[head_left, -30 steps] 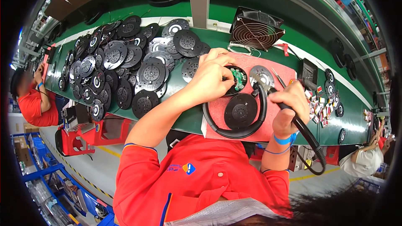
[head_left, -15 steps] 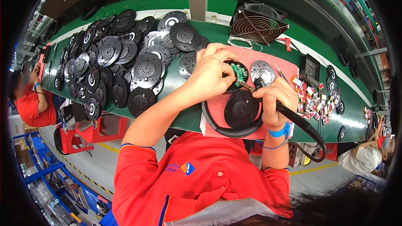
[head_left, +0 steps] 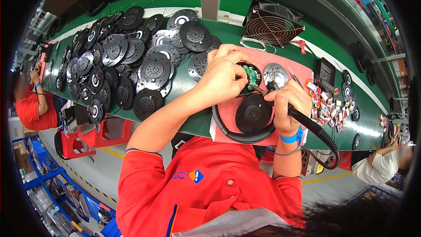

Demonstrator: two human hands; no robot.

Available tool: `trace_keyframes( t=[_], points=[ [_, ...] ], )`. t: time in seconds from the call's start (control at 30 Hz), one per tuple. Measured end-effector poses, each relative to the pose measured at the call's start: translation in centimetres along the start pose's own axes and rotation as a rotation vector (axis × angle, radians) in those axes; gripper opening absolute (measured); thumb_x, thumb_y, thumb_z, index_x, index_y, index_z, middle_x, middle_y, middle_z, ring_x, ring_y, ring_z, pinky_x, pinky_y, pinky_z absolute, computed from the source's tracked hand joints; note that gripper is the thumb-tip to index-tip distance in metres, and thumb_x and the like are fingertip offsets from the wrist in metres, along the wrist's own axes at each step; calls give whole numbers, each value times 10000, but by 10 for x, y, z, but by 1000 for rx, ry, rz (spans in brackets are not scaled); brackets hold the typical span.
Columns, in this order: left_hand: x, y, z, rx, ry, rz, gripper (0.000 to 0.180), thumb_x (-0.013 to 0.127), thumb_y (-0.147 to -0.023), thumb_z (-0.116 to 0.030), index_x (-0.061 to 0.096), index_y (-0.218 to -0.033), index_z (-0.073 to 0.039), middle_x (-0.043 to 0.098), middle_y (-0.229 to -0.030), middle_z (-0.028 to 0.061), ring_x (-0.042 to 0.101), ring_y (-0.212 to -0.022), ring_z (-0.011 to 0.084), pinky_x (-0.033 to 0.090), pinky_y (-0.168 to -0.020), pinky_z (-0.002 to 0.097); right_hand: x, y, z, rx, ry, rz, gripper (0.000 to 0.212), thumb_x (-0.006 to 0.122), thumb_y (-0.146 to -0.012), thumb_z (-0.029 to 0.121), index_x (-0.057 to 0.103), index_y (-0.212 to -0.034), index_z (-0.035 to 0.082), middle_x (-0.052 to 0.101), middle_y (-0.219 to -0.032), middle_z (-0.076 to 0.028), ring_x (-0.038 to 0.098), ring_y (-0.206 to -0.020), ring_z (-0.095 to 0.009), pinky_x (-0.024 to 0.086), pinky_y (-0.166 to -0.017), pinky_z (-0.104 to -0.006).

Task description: Manually assembling and soldering electronic components on an industrial assembly line.

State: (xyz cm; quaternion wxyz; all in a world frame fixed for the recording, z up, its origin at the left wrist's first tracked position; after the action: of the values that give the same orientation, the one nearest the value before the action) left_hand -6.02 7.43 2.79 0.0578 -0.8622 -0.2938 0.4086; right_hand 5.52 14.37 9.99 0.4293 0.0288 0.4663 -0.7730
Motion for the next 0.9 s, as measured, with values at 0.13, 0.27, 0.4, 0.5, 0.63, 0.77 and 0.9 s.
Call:
trace_keyframes(
  t=[0.13,0.27,0.4,0.5,0.63,0.77,0.9],
  points=[
    [0,0,-1,3,2,-1,61,661,-686,-94,715,-678,-68,641,-1103,8,441,-1202,292,273,-1010,462,0,0,0,5,1,4,306,543,-889,169,630,-648,3,590,-573,-60,441,-487,-162,332,-464,-298],
    [1,0,-1,6,-11,2,62,659,-688,-94,715,-690,-67,638,-1103,10,440,-1204,301,273,-1009,467,-3,1,1,-10,-3,-32,326,545,-894,184,628,-637,2,575,-556,-56,428,-485,-169,321,-469,-303],
    [0,0,-3,11,-23,1,55,658,-687,-87,707,-680,-64,635,-1108,12,439,-1206,306,277,-1006,473,-15,3,2,12,-19,-111,399,530,-917,249,622,-619,-1,557,-545,-51,418,-493,-169,293,-474,-305],
    [0,0,-5,24,-56,10,48,668,-695,-84,710,-708,-66,636,-1109,12,438,-1211,308,283,-1006,473,-18,4,-1,39,-8,-132,442,510,-928,278,616,-606,-7,542,-543,-48,419,-507,-160,276,-475,-297],
    [1,1,-3,17,-41,-5,58,679,-710,-90,715,-752,-73,636,-1108,12,441,-1211,309,290,-1005,473,-22,5,-3,63,-4,-145,447,498,-931,270,614,-603,-11,540,-544,-57,418,-513,-155,271,-476,-289],
    [1,0,-3,28,-21,1,66,689,-716,-100,715,-774,-82,638,-1101,11,454,-1197,294,306,-1000,447,-25,7,-4,43,-17,-178,445,494,-932,263,615,-605,-13,530,-537,-58,417,-512,-154,266,-474,-288],
    [-3,-1,-9,99,35,21,58,687,-688,-85,699,-745,-74,639,-1086,23,487,-1159,282,342,-973,426,-24,6,-3,57,-24,-164,442,498,-928,264,617,-603,-10,524,-532,-54,419,-510,-151,264,-469,-287]
  ],
)
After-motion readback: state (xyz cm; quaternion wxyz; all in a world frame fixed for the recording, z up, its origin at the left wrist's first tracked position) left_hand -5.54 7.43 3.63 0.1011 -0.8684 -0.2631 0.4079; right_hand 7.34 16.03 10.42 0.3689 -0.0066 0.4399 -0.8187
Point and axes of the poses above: each hand's wrist, its own y-axis away from the middle knuckle, its own x-axis out of the palm, z = x × y, the point moved 10 cm from there along -y, towards the middle knuckle
